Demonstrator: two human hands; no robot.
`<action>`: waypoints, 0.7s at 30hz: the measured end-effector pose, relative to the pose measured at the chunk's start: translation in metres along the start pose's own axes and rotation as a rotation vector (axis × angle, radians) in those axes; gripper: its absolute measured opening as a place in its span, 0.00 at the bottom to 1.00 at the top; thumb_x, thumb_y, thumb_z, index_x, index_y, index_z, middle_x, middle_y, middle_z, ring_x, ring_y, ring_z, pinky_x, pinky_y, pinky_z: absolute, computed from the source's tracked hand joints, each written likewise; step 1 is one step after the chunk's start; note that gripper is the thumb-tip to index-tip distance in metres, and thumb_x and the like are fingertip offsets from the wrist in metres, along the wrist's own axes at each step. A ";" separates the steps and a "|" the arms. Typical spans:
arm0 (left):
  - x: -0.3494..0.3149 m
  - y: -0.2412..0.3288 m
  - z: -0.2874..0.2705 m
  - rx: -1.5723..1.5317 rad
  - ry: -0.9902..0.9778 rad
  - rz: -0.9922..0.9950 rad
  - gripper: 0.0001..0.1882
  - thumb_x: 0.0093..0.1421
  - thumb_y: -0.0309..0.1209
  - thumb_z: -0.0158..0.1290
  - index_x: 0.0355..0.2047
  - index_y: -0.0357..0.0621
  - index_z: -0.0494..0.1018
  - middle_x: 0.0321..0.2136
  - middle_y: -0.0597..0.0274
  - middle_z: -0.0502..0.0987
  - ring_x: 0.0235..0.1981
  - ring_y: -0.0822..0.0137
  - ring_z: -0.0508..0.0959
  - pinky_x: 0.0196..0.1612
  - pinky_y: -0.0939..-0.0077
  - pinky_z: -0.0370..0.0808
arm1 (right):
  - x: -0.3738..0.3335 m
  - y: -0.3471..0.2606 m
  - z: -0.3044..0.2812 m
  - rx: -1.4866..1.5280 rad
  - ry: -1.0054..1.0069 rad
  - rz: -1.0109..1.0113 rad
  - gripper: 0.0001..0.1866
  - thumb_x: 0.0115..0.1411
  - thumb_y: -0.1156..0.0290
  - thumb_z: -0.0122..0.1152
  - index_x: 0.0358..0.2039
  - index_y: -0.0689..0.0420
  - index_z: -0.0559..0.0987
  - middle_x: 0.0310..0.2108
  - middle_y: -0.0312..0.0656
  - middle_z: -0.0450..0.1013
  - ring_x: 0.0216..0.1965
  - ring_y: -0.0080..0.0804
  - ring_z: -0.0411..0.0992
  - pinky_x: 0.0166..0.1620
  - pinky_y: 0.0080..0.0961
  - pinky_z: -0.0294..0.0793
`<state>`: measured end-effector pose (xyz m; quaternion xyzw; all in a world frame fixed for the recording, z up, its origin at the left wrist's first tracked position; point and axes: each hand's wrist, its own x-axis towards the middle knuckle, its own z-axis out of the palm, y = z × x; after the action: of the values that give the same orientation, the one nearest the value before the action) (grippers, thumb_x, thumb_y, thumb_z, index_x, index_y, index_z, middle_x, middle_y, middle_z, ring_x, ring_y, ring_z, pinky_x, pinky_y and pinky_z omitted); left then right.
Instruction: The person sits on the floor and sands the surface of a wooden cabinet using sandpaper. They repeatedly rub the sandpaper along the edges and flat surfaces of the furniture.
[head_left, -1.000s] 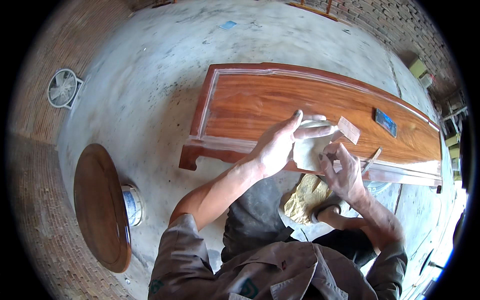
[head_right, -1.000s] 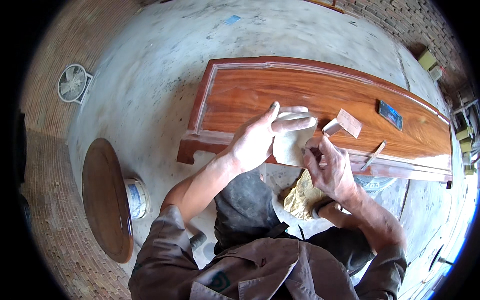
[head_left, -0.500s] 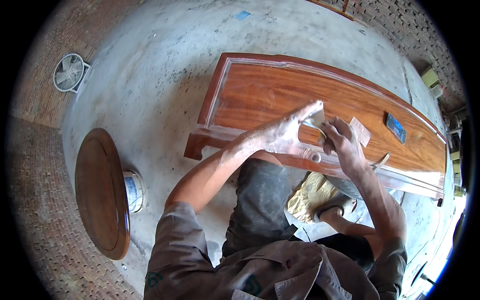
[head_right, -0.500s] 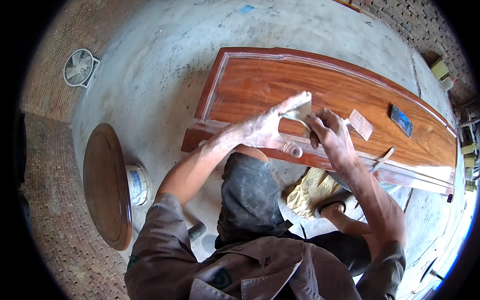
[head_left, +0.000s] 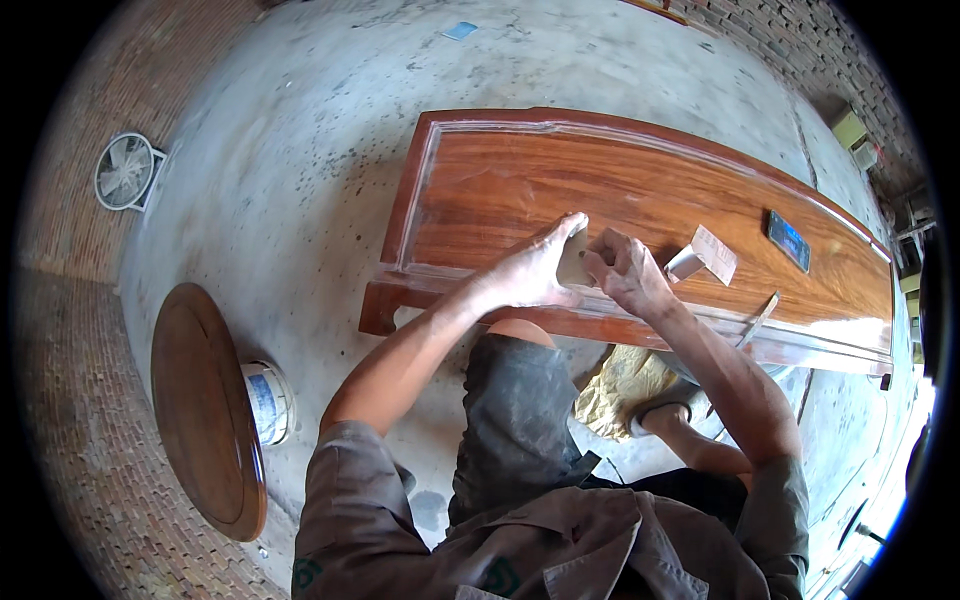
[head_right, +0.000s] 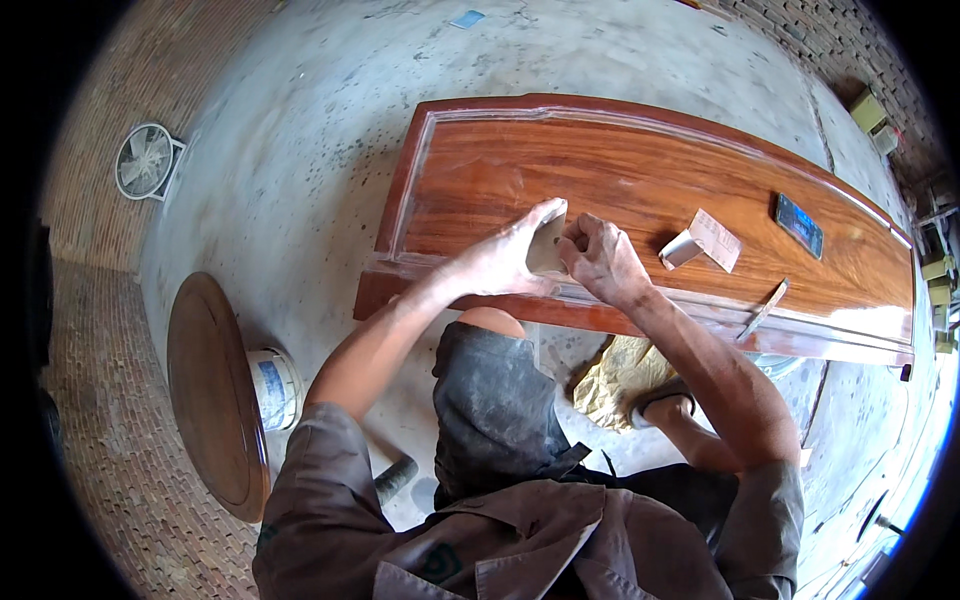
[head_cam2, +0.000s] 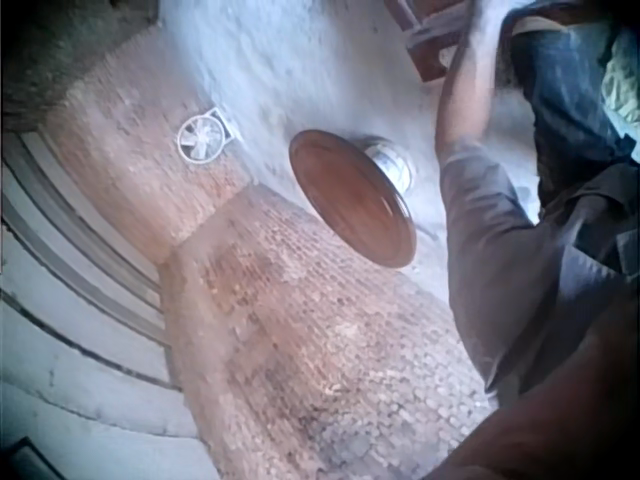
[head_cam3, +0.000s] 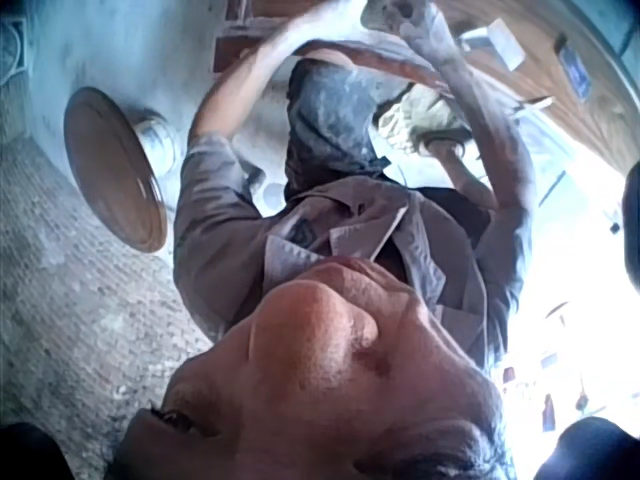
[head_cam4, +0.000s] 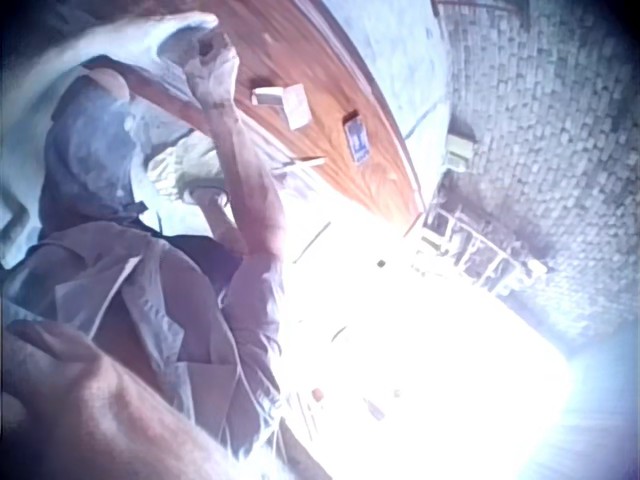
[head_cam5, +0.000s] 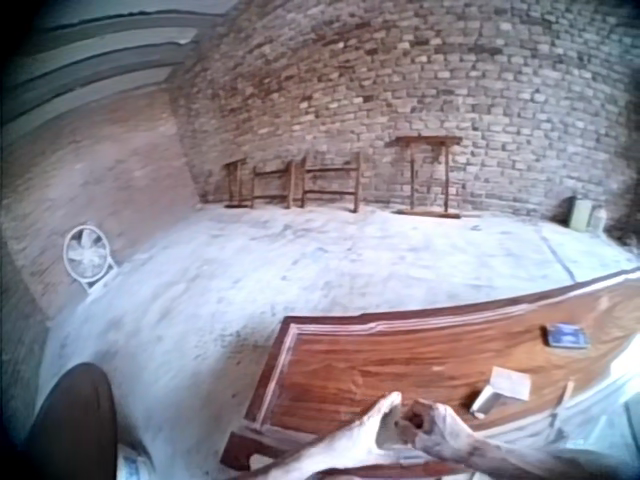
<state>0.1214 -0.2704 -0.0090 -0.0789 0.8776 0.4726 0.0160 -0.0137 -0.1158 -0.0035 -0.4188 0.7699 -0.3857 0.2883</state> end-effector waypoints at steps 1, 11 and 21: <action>0.003 -0.006 0.009 0.162 0.070 0.069 0.57 0.47 0.31 0.73 0.72 0.36 0.50 0.70 0.40 0.58 0.71 0.50 0.60 0.72 0.59 0.62 | 0.002 0.004 0.003 0.017 -0.020 0.036 0.15 0.62 0.64 0.59 0.36 0.67 0.78 0.28 0.48 0.79 0.31 0.36 0.79 0.38 0.33 0.78; -0.040 -0.122 0.003 -0.117 0.557 0.035 0.24 0.68 0.15 0.44 0.64 0.35 0.65 0.54 0.47 0.78 0.57 0.58 0.78 0.64 0.67 0.72 | -0.025 0.049 -0.030 -0.066 0.177 -0.269 0.08 0.66 0.69 0.56 0.39 0.60 0.77 0.26 0.48 0.77 0.28 0.46 0.77 0.34 0.38 0.77; -0.119 -0.222 -0.026 0.196 0.865 -0.061 0.20 0.67 0.17 0.49 0.58 0.35 0.74 0.54 0.51 0.79 0.61 0.57 0.74 0.68 0.66 0.64 | -0.172 0.413 -0.232 -0.962 0.756 0.182 0.30 0.75 0.50 0.39 0.65 0.58 0.68 0.65 0.55 0.66 0.66 0.53 0.63 0.68 0.45 0.62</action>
<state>0.2738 -0.3977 -0.1657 -0.2934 0.8415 0.3098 -0.3312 -0.2836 0.2601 -0.2034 -0.2691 0.9390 -0.0910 -0.1937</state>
